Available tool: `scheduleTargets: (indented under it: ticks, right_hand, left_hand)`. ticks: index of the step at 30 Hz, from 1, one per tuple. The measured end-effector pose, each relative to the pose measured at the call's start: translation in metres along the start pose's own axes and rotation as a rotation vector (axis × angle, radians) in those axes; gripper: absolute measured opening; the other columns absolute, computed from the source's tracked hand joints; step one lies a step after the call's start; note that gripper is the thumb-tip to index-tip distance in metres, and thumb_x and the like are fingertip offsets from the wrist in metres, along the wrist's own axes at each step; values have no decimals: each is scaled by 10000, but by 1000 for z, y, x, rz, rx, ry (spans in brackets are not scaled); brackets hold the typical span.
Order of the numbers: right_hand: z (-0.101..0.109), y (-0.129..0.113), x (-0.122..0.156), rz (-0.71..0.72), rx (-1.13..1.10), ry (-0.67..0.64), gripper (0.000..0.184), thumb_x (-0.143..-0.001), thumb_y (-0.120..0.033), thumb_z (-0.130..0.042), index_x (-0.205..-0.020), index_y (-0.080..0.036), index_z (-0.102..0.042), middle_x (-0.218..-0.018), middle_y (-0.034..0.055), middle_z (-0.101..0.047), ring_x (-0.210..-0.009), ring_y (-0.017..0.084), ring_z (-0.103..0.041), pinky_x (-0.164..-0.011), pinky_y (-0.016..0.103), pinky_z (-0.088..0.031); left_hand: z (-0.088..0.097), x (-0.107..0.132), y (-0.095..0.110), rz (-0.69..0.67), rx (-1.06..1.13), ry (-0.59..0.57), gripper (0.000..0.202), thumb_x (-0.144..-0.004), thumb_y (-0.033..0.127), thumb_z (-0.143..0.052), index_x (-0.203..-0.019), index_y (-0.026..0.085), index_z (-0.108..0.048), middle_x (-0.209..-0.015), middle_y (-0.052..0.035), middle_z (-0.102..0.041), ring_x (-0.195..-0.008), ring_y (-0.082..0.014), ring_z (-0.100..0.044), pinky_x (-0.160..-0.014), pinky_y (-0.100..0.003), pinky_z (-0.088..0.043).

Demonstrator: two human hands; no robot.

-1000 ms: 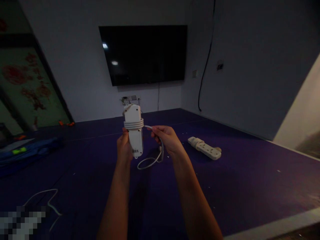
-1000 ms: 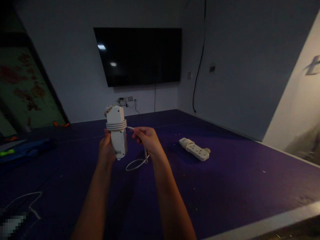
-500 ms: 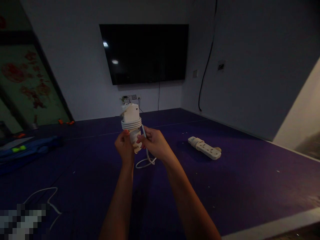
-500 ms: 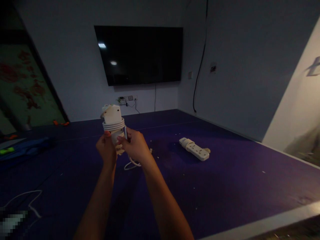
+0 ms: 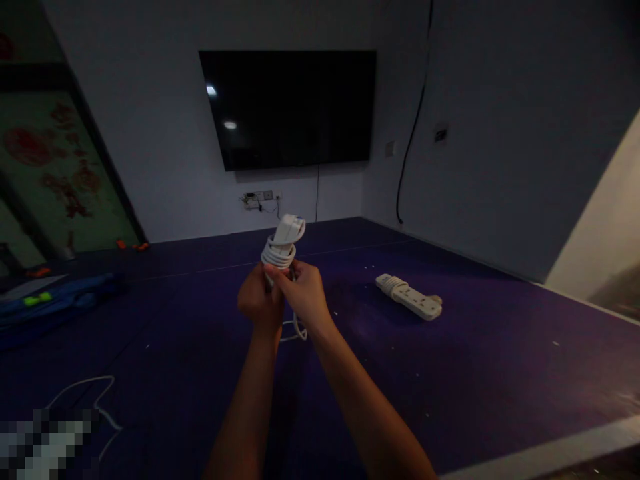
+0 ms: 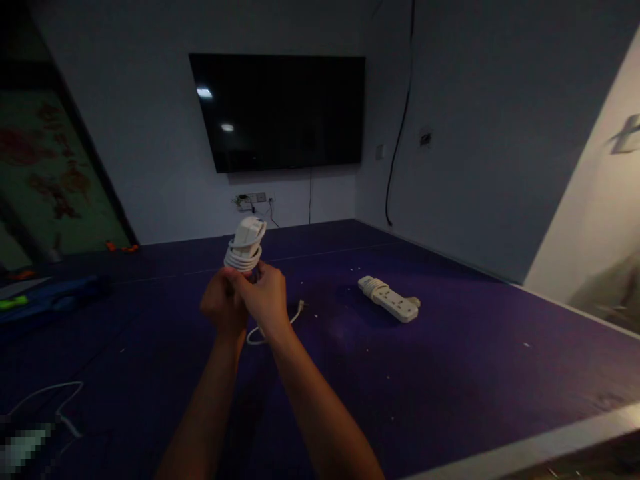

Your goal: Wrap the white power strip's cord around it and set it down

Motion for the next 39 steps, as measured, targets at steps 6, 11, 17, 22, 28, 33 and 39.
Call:
scheduleTargets:
  ticks: [6, 11, 17, 22, 28, 33, 39]
  right_hand:
    - [20, 6, -13, -56, -96, 47, 510, -619, -587, -678, -817, -118, -655, -587, 5, -587, -513, 100, -505, -470, 204, -367]
    - [35, 6, -18, -173, -141, -46, 531, -593, -678, -645, -566, -172, -486, -429, -75, -377, -350, 39, -293, -343, 196, -198]
    - [28, 11, -16, -241, -194, -235, 579, -563, -711, -649, -537, -179, -422, -440, -77, -378, -339, 27, -295, -327, 183, -186]
    - [26, 14, -16, -236, -211, -274, 578, -559, -705, -658, -550, -176, -428, -447, -79, -386, -341, 24, -297, -327, 179, -199]
    - [23, 14, -17, -198, -243, -271, 560, -580, -691, -660, -609, -165, -472, -463, -83, -391, -344, 22, -315, -328, 167, -205]
    - [20, 11, -16, -156, -239, -218, 555, -590, -687, -656, -605, -160, -485, -464, -77, -405, -341, 22, -321, -320, 168, -188]
    - [25, 16, -15, -274, -134, -174, 541, -591, -652, -681, -514, -158, -472, -409, -65, -418, -311, 18, -297, -295, 167, -184]
  left_hand:
    - [-3, -20, 4, 63, 154, -273, 414, -704, 476, -657, -958, 151, -687, -896, -111, -706, -806, -211, -648, -744, -315, -473]
    - [-7, -30, -6, 375, 548, -514, 525, -717, 601, -584, -933, 135, -694, -917, -105, -710, -848, -209, -644, -749, -306, -486]
    - [-31, -6, -4, 733, 753, -721, 655, -673, 740, -508, -799, 121, -682, -596, -47, -637, -527, -146, -562, -488, -245, -406]
    - [-39, 3, -3, 876, 876, -696, 616, -643, 721, -556, -736, 120, -655, -520, -29, -577, -429, -118, -487, -420, -237, -360]
    - [-28, -2, -4, 840, 759, -546, 556, -601, 704, -602, -517, 158, -536, -404, 20, -447, -360, -92, -391, -357, -227, -291]
    - [-21, -8, -5, 764, 724, -454, 532, -626, 669, -609, -486, 169, -493, -404, 35, -414, -355, -77, -358, -350, -218, -263]
    - [-20, -11, -19, 698, 674, -367, 506, -621, 615, -646, -476, 169, -456, -417, 52, -372, -373, -57, -312, -370, -207, -237]
Point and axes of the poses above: each hand's wrist, its own x-axis away from the middle knuckle, its own z-axis out of the back of the hand, y = z × x, the point moved 6 cm from there along -x, towards the middle knuckle
